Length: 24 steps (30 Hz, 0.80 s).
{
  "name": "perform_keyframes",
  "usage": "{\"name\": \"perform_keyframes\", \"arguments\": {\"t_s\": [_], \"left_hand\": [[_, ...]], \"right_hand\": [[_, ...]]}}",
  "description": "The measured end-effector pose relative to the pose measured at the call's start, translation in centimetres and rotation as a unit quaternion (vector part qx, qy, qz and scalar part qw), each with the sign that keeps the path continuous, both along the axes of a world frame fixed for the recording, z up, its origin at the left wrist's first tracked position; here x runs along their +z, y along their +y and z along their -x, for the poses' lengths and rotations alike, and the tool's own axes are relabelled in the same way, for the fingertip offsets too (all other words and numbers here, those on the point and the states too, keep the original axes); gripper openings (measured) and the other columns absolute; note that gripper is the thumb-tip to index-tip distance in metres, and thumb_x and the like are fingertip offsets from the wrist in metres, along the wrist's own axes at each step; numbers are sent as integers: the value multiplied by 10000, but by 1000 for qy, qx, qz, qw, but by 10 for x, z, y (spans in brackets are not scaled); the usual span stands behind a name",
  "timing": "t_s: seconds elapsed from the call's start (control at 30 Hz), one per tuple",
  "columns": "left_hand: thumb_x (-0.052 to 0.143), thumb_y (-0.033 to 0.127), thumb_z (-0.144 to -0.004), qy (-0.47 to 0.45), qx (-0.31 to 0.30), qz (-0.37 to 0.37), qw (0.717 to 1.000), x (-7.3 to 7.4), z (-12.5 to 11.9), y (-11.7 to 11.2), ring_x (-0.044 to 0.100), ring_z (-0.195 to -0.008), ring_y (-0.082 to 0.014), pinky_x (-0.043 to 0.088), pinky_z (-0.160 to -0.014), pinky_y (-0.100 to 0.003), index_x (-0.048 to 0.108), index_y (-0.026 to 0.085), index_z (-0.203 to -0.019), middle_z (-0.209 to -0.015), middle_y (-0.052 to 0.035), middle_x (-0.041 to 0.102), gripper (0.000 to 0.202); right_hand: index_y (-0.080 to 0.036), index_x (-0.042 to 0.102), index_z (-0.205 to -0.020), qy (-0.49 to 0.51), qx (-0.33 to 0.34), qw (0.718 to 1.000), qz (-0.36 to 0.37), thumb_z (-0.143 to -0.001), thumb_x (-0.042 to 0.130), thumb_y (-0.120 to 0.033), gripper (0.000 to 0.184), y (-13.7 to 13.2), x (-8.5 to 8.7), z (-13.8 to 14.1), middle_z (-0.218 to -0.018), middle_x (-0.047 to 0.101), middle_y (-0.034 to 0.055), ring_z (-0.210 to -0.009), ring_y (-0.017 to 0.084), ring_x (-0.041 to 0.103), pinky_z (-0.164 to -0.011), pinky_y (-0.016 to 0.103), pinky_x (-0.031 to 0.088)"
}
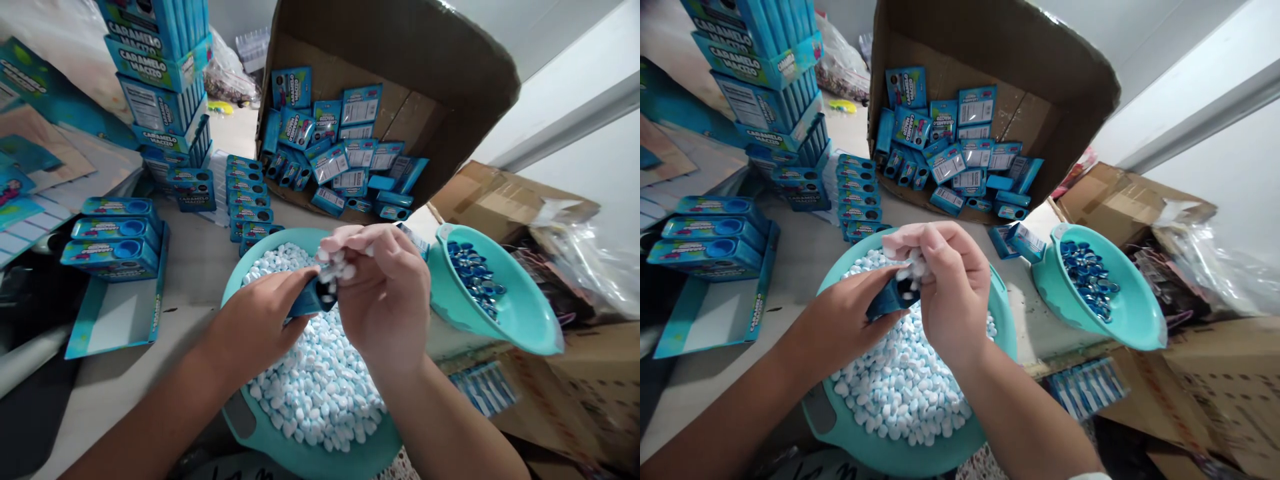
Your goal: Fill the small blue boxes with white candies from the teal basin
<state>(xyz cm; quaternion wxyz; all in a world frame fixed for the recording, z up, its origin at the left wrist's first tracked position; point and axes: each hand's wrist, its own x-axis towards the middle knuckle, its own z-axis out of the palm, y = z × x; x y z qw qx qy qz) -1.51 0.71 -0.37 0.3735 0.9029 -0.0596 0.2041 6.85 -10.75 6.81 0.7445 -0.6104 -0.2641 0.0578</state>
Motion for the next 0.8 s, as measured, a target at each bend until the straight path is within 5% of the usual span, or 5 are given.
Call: {"name": "perform_keyframes", "arguments": {"t_s": [0.17, 0.27, 0.4, 0.53, 0.8], "left_hand": [[634, 187, -939, 5, 14, 17, 1000, 3, 0, 0, 666, -1161, -274, 592, -953, -372, 492, 227, -1390, -1312, -88, 658, 475], [621, 204, -961, -4, 24, 31, 999, 4, 1, 1, 673, -1146, -279, 588, -951, -371, 497, 211, -1391, -1275, -95, 673, 447], [611, 273, -996, 8, 36, 43, 998, 6, 1, 1, 693, -1092, -292, 604, -872, -359, 520, 188, -1368, -1171, -101, 705, 393], [585, 325, -1021, 13, 33, 43, 998, 7, 2, 2, 705, -1040, -288, 602, -848, -352, 536, 180, -1353, -1102, -98, 709, 366], [588, 325, -1018, 12, 31, 40, 999, 6, 3, 3, 699, -1068, -284, 592, -869, -339, 522, 184, -1375, -1111, -96, 708, 390]], "right_hand": [[-258, 730, -842, -104, 16, 994, 37, -1019, 530, -367, 289, -6, 0, -2, -917, 749, 33, -947, 221, 714, -936, 407, 560], [-243, 742, -871, -180, 3, 977, 115, -1017, 558, -335, 252, -13, 6, -11, -952, 762, 40, -957, 220, 715, -914, 383, 553], [-204, 730, -854, -278, -42, 908, 310, -959, 633, -301, 172, -26, 12, -28, -920, 736, 59, -869, 202, 683, -761, 323, 517], [-194, 723, -761, -280, -4, 851, 444, -930, 640, -258, 199, -36, 15, -33, -796, 692, 41, -700, 164, 626, -596, 284, 442], [-203, 744, -817, -253, 72, 889, 374, -910, 636, -180, 145, -35, 18, -23, -834, 714, 29, -725, 140, 661, -613, 240, 502]]}}
